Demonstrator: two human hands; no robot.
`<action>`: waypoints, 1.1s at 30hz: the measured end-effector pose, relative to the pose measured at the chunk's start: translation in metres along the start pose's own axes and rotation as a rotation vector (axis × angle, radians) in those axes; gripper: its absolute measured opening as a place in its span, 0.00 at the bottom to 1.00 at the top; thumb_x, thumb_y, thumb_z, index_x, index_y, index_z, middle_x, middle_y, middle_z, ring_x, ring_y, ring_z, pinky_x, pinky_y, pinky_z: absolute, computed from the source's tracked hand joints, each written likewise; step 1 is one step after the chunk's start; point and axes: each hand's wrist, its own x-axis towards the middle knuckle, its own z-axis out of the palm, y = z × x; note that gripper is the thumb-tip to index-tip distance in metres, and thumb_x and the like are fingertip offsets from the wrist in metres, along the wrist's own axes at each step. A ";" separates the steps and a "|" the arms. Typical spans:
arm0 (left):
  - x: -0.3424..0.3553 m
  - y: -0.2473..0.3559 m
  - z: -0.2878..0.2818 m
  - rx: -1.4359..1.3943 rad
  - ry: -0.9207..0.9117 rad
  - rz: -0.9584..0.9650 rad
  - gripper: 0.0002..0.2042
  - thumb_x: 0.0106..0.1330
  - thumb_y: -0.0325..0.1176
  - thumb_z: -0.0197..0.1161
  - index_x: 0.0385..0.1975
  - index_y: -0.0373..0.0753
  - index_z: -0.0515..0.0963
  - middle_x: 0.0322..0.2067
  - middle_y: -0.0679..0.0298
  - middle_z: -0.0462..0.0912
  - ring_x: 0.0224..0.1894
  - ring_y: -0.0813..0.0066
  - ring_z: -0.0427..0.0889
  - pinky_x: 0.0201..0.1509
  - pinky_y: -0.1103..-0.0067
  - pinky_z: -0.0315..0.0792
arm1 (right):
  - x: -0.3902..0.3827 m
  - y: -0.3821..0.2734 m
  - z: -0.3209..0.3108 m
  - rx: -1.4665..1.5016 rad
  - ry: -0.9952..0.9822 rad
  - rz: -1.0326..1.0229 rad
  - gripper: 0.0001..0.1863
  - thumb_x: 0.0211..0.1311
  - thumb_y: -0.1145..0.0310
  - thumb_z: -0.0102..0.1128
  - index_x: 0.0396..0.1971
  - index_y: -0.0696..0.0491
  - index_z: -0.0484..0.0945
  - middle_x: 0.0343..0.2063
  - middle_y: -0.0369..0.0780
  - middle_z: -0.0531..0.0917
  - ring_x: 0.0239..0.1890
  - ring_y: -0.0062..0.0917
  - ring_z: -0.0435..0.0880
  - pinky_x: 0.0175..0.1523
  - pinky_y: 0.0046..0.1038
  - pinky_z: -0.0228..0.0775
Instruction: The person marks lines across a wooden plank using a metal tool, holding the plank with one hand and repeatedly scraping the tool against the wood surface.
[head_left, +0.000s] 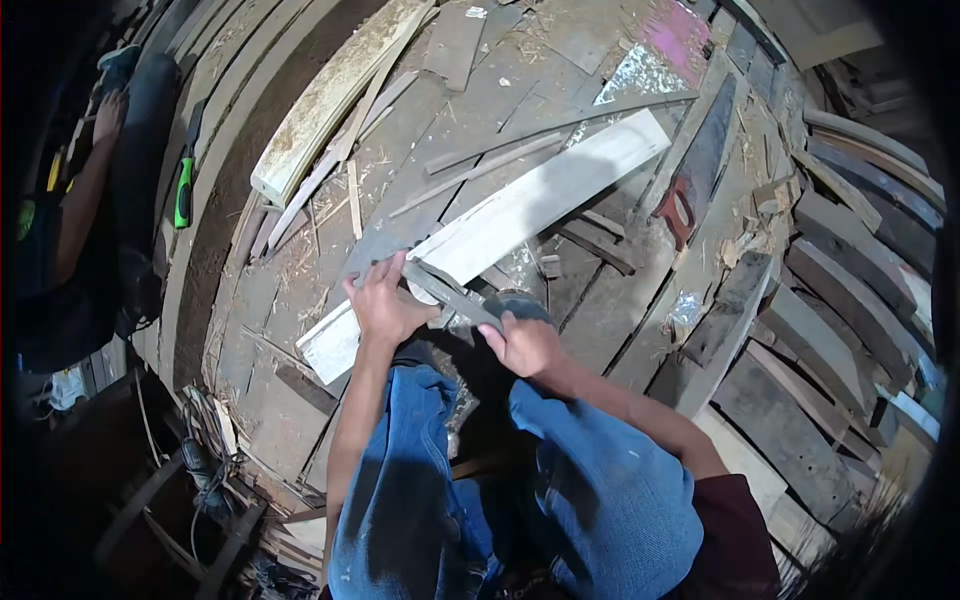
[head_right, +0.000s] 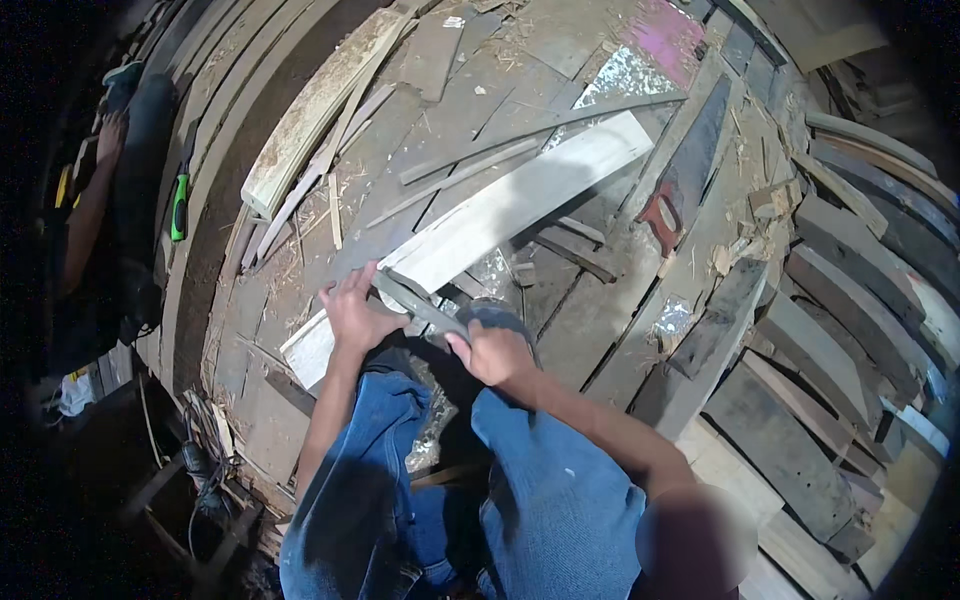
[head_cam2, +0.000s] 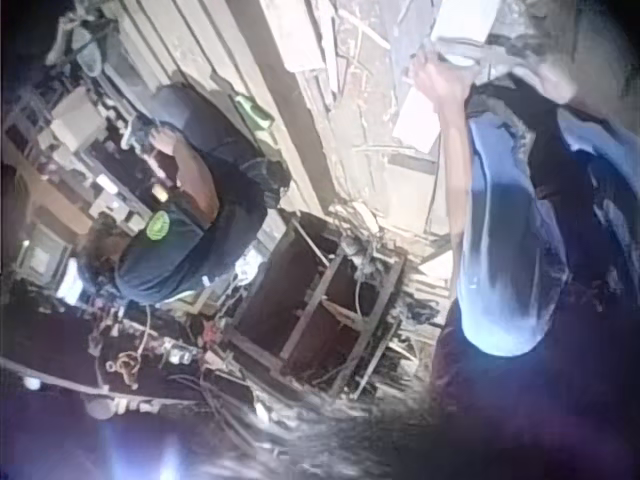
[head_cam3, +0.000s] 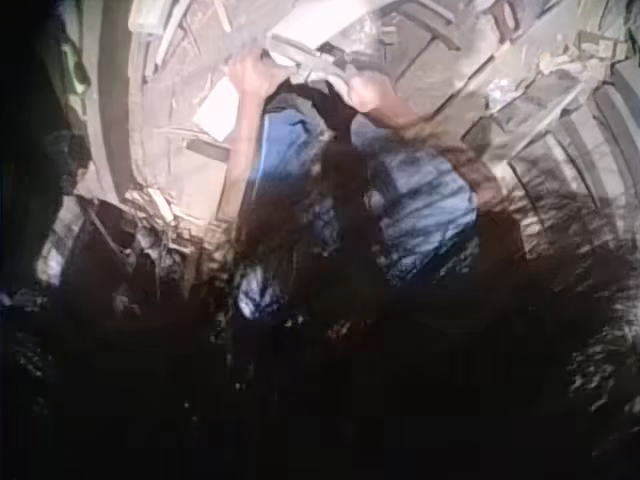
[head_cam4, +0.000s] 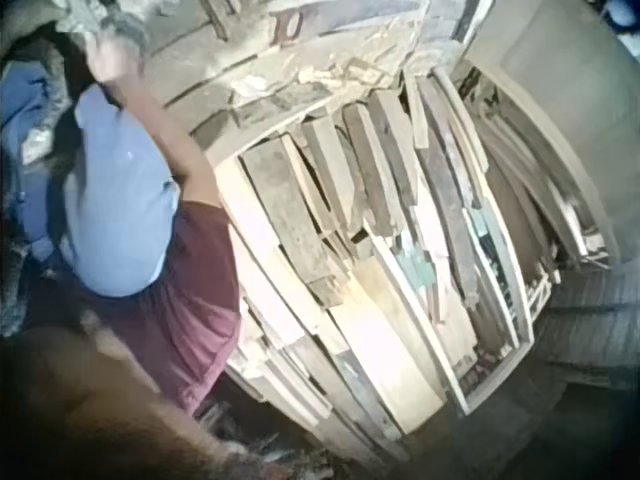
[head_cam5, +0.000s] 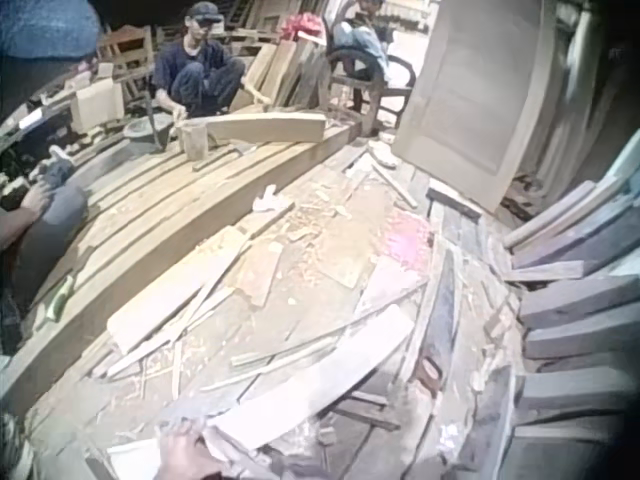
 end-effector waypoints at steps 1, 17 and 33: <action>0.000 -0.003 0.001 -0.005 -0.003 0.002 0.46 0.27 0.50 0.76 0.57 0.42 0.75 0.49 0.59 0.81 0.54 0.66 0.77 0.65 0.58 0.53 | 0.002 0.004 -0.011 -0.003 -0.001 0.005 0.26 0.68 0.45 0.46 0.39 0.56 0.77 0.19 0.52 0.80 0.25 0.50 0.82 0.32 0.50 0.73; -0.001 0.002 -0.001 0.005 -0.011 -0.004 0.48 0.27 0.51 0.76 0.58 0.40 0.74 0.50 0.57 0.80 0.56 0.67 0.76 0.67 0.59 0.50 | 0.016 0.065 -0.068 -0.039 0.288 0.247 0.25 0.71 0.48 0.45 0.30 0.58 0.73 0.18 0.55 0.79 0.25 0.55 0.81 0.32 0.53 0.71; -0.001 0.017 -0.018 0.127 -0.125 0.031 0.48 0.34 0.63 0.74 0.55 0.37 0.72 0.45 0.54 0.81 0.53 0.55 0.77 0.65 0.43 0.46 | 0.030 0.121 -0.056 0.712 0.879 0.313 0.23 0.72 0.53 0.49 0.37 0.62 0.78 0.23 0.42 0.80 0.33 0.26 0.79 0.41 0.29 0.70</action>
